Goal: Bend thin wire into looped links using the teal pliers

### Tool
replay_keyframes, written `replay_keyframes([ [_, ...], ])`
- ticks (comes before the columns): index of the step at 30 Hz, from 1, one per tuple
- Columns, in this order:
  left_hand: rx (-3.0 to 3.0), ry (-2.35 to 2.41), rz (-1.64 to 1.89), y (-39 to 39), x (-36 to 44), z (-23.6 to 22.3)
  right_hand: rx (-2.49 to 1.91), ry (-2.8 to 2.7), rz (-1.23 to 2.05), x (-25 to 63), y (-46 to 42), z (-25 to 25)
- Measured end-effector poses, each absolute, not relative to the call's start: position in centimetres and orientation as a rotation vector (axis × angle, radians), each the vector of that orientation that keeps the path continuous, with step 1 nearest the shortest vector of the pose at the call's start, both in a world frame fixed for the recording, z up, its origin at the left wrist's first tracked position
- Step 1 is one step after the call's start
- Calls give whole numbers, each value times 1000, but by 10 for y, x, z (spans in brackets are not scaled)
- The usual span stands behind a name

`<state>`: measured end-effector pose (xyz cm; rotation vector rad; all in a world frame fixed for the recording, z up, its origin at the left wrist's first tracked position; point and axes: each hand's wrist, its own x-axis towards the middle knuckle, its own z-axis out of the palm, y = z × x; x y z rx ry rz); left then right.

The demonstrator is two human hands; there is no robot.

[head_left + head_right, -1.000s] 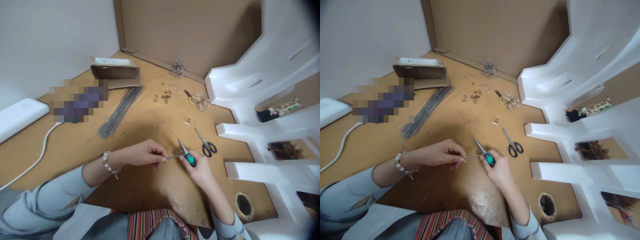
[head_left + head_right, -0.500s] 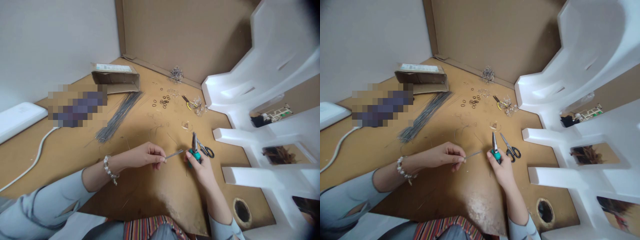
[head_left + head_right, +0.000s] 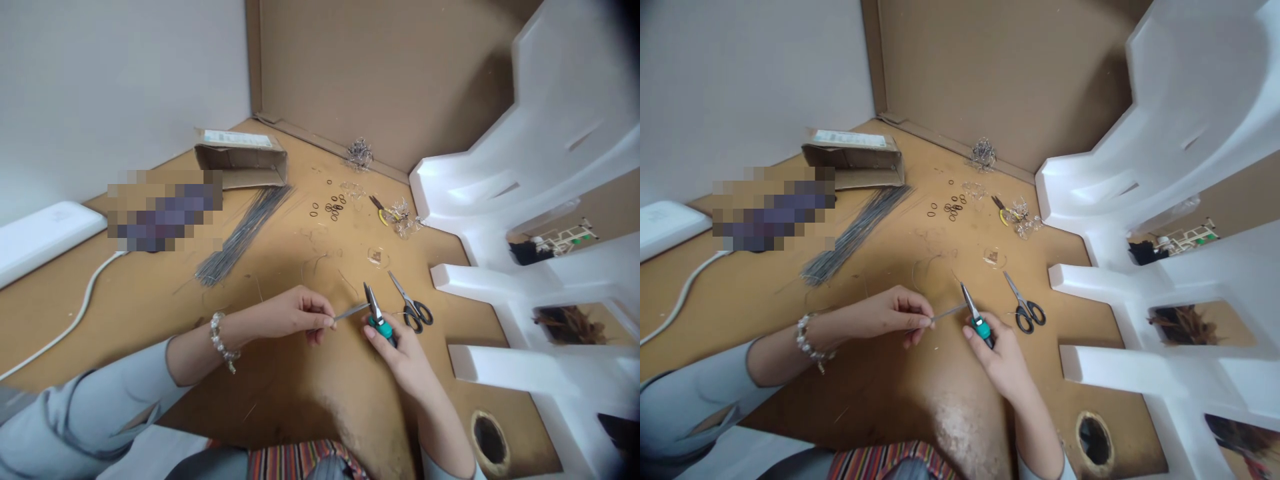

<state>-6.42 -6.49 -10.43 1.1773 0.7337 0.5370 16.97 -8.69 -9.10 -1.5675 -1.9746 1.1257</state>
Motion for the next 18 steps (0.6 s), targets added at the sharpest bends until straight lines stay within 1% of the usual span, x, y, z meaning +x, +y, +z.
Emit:
replay_keyframes([
  [10,1092,665,517,-67,-66,-100,-1533,-1965,1135,167,-87,-88],
  [18,1076,694,495,-68,-65,-98,-1608,-2067,920,167,-89,-91],
])
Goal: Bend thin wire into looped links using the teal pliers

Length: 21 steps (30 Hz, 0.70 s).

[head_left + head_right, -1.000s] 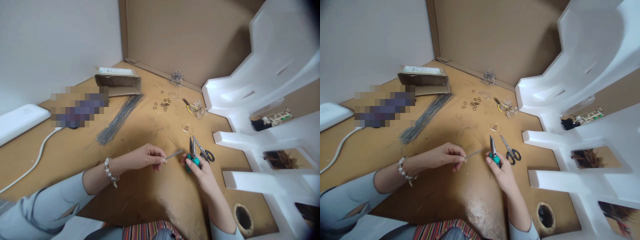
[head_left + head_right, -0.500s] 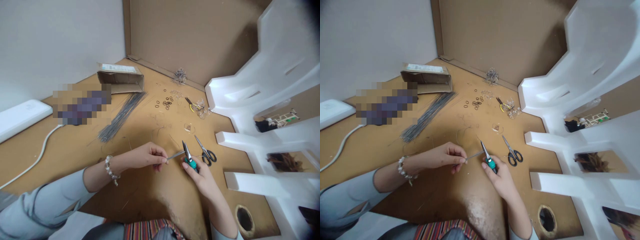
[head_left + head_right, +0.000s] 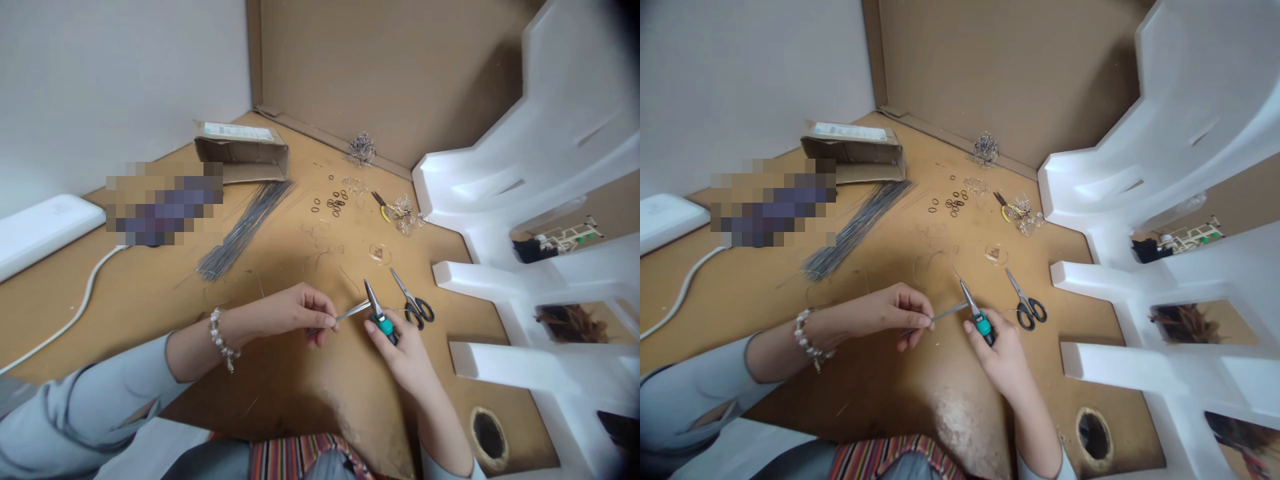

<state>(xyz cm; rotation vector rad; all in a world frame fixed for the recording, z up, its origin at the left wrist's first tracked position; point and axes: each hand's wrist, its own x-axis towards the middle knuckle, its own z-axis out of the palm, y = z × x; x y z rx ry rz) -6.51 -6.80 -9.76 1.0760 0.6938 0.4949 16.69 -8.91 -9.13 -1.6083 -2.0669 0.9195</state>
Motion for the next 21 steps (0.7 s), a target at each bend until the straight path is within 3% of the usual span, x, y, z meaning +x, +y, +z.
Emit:
replay_keyframes([
  [21,1059,679,474,-71,-63,-97,-1763,-2178,225,166,-94,-104],
])
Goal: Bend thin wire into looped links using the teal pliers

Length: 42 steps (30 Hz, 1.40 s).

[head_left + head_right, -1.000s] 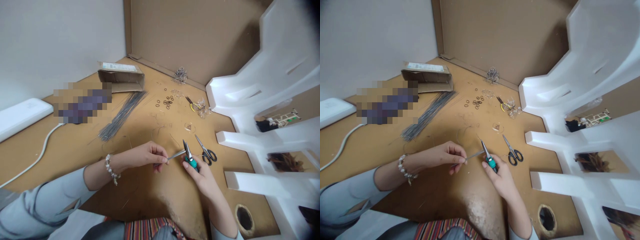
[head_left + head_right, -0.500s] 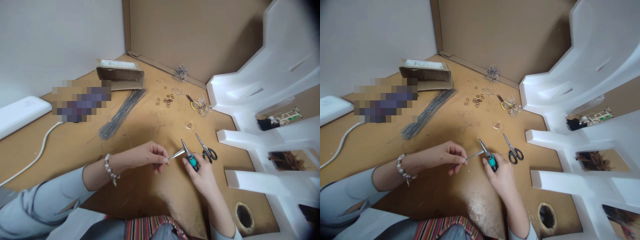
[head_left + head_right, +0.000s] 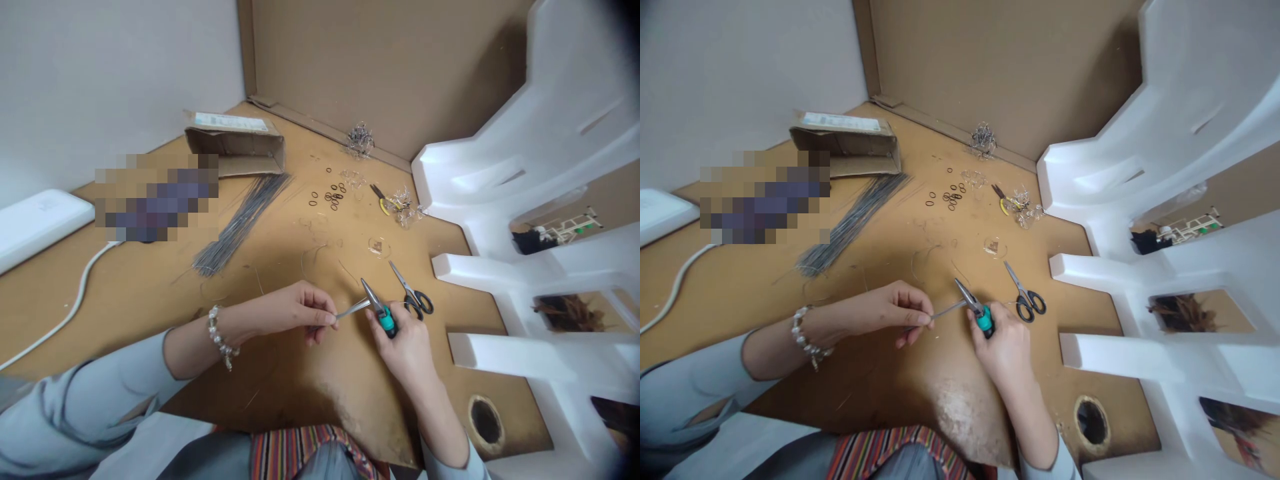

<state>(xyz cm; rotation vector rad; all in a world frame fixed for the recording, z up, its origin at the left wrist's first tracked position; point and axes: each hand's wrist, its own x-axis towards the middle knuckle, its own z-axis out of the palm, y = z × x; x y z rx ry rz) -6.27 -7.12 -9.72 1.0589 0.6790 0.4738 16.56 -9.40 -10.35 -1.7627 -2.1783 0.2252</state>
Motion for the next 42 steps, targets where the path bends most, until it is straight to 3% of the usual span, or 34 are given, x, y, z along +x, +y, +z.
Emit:
replay_keyframes([
  [8,1082,683,505,-71,-63,-98,-1754,-2105,224,164,-90,-110],
  [16,1136,671,477,-70,-62,-102,-1615,-1831,1140,172,-87,-92],
  [22,1102,692,501,-68,-60,-106,-1642,-1685,1084,182,-82,-93],
  [29,1139,700,478,-69,-59,-110,-1416,-1516,1409,175,-86,-94],
  [40,1125,644,400,-73,-54,-111,-1393,-1535,1367,165,-88,-91],
  [42,1114,635,407,-73,-55,-111,-1434,-1600,1243,170,-88,-91],
])
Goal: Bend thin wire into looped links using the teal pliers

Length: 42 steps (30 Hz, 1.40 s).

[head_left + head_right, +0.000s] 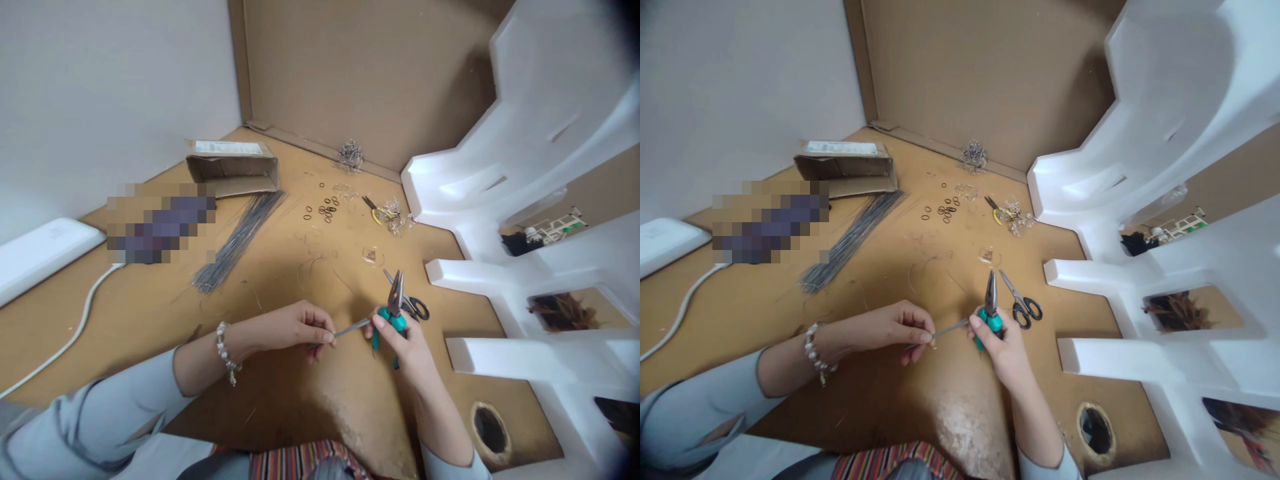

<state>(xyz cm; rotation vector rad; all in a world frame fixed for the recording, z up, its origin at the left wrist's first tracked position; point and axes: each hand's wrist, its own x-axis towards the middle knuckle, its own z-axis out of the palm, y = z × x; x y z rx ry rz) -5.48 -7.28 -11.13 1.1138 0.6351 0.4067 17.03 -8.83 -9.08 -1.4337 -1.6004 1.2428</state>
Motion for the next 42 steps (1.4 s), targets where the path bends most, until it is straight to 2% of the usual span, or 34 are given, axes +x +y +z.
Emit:
replay_keyframes([
  [6,1005,767,599,-67,-57,-123,-1887,-1934,469,187,-82,-99],
  [10,1026,936,760,-63,-56,-128,-1932,-2161,96,184,-82,-108],
  [13,1153,1036,809,-63,-55,-125,-1826,-2300,-25,178,-85,-114],
  [21,1201,1073,776,-66,-54,-121,-1704,-2383,-36,172,-88,-122],
  [34,1214,1060,820,-69,-52,-119,-1489,-2337,178,163,-89,-119],
  [36,1233,1019,770,-75,-49,-117,-1399,-2137,402,159,-89,-116],
  [42,1342,886,616,-90,-36,-117,-1176,-1330,1463,144,-95,-107],
])
